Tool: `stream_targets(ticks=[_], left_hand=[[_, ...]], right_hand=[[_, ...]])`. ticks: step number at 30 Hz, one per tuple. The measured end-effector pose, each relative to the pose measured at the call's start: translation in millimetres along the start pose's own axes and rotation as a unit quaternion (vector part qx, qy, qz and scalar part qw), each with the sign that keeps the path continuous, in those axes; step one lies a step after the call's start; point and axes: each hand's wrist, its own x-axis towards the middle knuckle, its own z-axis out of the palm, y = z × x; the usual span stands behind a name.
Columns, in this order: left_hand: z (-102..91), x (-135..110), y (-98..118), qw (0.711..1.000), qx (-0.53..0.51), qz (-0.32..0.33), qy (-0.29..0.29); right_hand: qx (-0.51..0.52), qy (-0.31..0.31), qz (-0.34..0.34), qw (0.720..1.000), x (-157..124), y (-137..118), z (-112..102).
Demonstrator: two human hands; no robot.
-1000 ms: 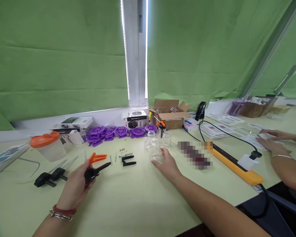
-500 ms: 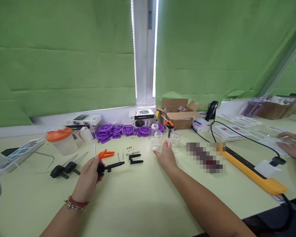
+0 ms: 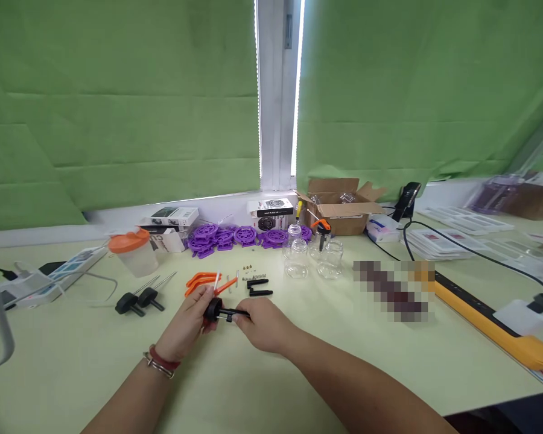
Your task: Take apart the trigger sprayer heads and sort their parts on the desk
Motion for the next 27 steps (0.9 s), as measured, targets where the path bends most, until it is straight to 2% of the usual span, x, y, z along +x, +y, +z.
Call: stream_targets(ticks=[1,3,5,8,12,17,23,27], left_hand=[[-0.3,0.9,-0.2,1.0,-0.001,0.017,0.007],[0.4,2.1,-1.4,0.998,0.025,0.059,0.018],[4.0,1.8,-4.9,0.991,0.089,0.104,0.011],[13.0,-0.7,-14.3,0.97,0.182,0.16,0.003],[18.9,-4.2,-22.1,0.944,0.242,0.224,-0.006],[11.7,-10.2,-13.2,0.908,0.301,0.29,-0.018],[8.1,-18.0,-2.5,0.89,0.32,0.325,0.015],[5.0,-17.6,0.0,0.864,0.356,0.356,-0.001]], right_hand=[[0.057,-0.023,0.037,0.997,3.0,3.1,4.4],[0.18,-0.017,0.085,0.98,7.7,8.7,12.1],[0.278,0.015,0.103,0.955,9.6,10.8,16.9],[0.364,0.03,0.124,0.923,8.2,7.0,18.5],[0.404,0.013,0.13,0.905,2.4,-4.5,14.0],[0.421,0.004,0.085,0.903,-5.3,-19.7,7.0],[0.447,-0.031,0.09,0.889,-5.9,-23.8,11.2],[0.454,-0.044,0.077,0.886,-4.6,-20.8,14.1]])
